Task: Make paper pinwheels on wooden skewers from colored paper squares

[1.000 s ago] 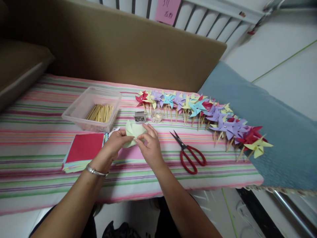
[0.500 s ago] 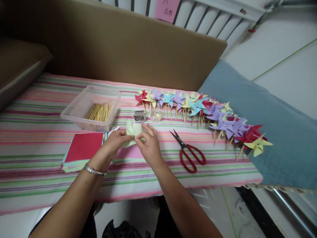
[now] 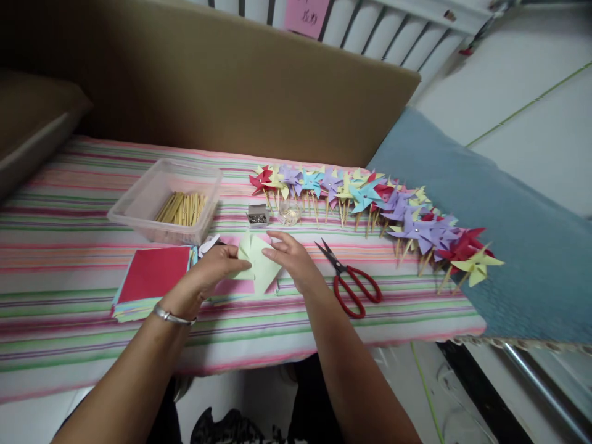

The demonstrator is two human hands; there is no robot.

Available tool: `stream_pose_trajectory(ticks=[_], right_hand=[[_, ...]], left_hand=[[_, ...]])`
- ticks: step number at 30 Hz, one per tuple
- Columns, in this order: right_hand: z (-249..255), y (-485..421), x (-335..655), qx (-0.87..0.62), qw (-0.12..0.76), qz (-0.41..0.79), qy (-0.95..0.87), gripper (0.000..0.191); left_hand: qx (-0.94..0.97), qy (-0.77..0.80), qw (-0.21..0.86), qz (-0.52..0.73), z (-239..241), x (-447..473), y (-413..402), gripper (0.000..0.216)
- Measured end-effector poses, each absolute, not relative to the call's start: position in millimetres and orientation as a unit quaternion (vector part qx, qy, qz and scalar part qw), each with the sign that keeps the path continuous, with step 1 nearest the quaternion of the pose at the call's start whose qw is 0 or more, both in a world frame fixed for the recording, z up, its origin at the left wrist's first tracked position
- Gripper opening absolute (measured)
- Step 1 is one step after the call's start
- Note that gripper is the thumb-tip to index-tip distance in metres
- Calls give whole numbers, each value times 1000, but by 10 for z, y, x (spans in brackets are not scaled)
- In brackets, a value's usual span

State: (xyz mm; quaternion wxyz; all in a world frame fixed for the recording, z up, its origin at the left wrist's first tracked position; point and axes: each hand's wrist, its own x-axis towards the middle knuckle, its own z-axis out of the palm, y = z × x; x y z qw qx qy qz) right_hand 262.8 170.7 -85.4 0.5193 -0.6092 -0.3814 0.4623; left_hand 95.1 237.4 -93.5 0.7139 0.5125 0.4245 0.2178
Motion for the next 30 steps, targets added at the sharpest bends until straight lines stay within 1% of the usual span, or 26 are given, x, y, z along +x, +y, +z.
stream_pose_trajectory(ticks=[3,7,12,15,18,19,21,24,30], right_hand=[[-886,1700,2655,-584,477,517,-405,56],[-908,1687,2616,-597,463,487,-439,54],[-889,1676,2590,-616,449,465,-450,55],[-892,1689,2611,-610,481,470,-421,55],[-909,1722,2626,-598,545,450,-378,55],[-917,1734,2621,-592,568,441,-364,55],[-934,1754,2587,-583,604,424,-340,53],[-958,1766,2489,-584,636,390,-319,52],[-975,1749,2332,-581,656,370,-310,46]], left_hand=[[539,409,711,190,-927,964,2341,15],[548,396,712,190,-939,1000,2298,9],[534,397,718,206,-944,1034,2282,15],[499,423,717,242,-927,1028,2306,22],[428,426,750,271,-907,1032,2315,33],[406,417,765,275,-907,1044,2305,33],[376,396,786,288,-922,1090,2263,29],[354,380,786,335,-971,1192,2172,24],[318,383,778,383,-1006,1289,2091,23]])
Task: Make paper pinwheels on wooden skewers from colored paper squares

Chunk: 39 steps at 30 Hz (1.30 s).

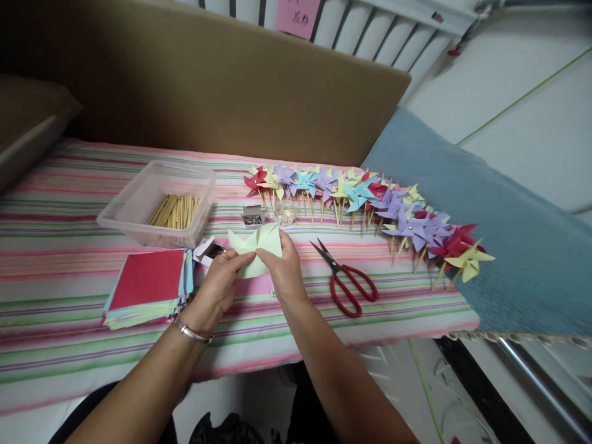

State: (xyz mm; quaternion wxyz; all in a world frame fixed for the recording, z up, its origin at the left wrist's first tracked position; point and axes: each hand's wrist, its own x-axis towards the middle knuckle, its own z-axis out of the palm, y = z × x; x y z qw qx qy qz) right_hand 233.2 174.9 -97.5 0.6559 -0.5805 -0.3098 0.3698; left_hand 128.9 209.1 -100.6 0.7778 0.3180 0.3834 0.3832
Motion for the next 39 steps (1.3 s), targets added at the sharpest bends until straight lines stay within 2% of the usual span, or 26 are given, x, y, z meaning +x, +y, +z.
stream_pose_trajectory(ticks=[7,11,14,18,22,29,34,39], right_hand=[[-1037,1763,2288,-569,659,384,-307,41],[-1068,1765,2304,-567,645,394,-327,49],[-1043,1714,2352,-607,618,292,-405,52],[-971,1616,2395,-603,529,100,-589,40],[-960,1586,2376,-569,461,52,-679,35],[-1006,1616,2372,-573,463,104,-668,9],[-1012,1642,2374,-591,502,157,-612,6],[-1021,1665,2369,-637,502,156,-564,4]], left_hand=[[296,417,762,398,-988,1264,2116,26],[309,426,748,405,-981,1207,2186,27],[320,439,726,422,-948,1115,2279,24],[330,439,713,437,-914,977,2398,20],[343,427,714,435,-891,898,2453,16],[367,430,709,421,-846,906,2417,14],[365,441,714,404,-923,994,2357,25],[389,442,714,379,-995,1092,2296,30]])
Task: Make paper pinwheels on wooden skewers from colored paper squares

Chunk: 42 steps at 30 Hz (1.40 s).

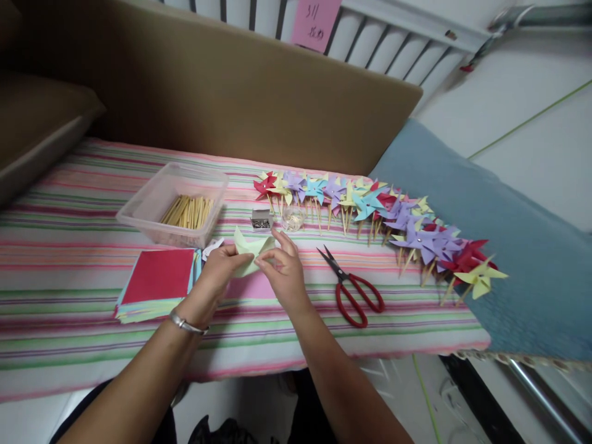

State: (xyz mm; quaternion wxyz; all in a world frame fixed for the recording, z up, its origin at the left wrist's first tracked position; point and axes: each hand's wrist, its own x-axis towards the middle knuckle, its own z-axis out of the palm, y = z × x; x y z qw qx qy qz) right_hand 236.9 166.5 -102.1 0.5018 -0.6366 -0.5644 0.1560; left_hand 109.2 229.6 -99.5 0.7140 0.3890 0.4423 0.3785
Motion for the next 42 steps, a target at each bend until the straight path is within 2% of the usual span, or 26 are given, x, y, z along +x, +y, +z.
stream_pose_trajectory(ticks=[13,32,37,42], right_hand=[[-1048,1669,2372,-651,465,104,-590,5],[-1057,1690,2368,-672,462,110,-568,6],[-1030,1675,2365,-678,446,126,-571,3],[-870,1640,2486,-673,482,99,-552,17]], left_hand=[[406,443,720,347,-1027,1080,2300,29],[431,450,712,324,-985,1074,2286,30],[432,474,695,326,-985,1076,2307,25],[476,471,680,300,-963,1046,2333,22]])
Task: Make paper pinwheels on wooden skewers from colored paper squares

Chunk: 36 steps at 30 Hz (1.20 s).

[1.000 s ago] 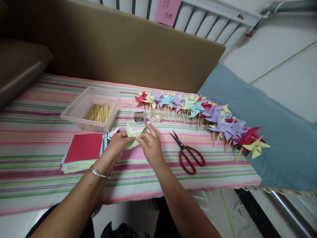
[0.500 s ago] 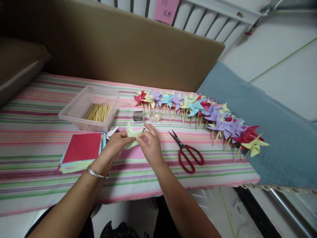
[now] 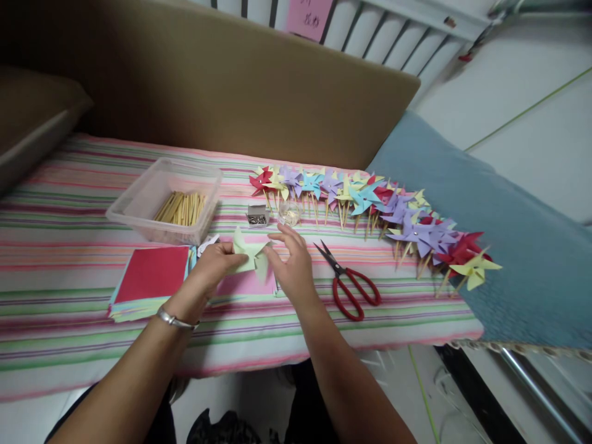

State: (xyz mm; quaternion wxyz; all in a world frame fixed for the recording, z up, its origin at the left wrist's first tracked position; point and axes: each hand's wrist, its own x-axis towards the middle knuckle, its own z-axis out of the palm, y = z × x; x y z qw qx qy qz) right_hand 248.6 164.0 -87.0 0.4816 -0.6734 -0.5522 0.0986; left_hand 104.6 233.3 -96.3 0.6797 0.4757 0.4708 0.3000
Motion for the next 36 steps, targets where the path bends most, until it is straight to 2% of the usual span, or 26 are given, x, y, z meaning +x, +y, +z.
stream_pose_trajectory(ticks=[2,7,10,16,21,25,32,36], right_hand=[[-813,1623,2549,-676,469,136,-552,24],[-781,1562,2636,-646,351,322,-597,42],[-797,1537,2643,-630,331,355,-606,44],[-869,1566,2643,-605,405,419,-543,44],[-907,1651,2597,-563,530,492,-400,46],[-921,1708,2490,-547,599,481,-334,45],[-964,1721,2384,-541,613,468,-335,43],[-961,1708,2420,-544,596,471,-355,48]], left_hand=[[519,451,680,253,-965,1038,2326,18],[601,388,679,164,-990,1051,2273,13],[601,378,686,160,-992,1063,2254,10],[553,384,704,225,-948,1078,2250,17],[431,413,736,319,-930,1102,2231,44],[371,393,774,331,-984,1172,2170,33],[318,395,776,374,-1025,1227,2136,28],[323,406,766,380,-1015,1177,2203,26]])
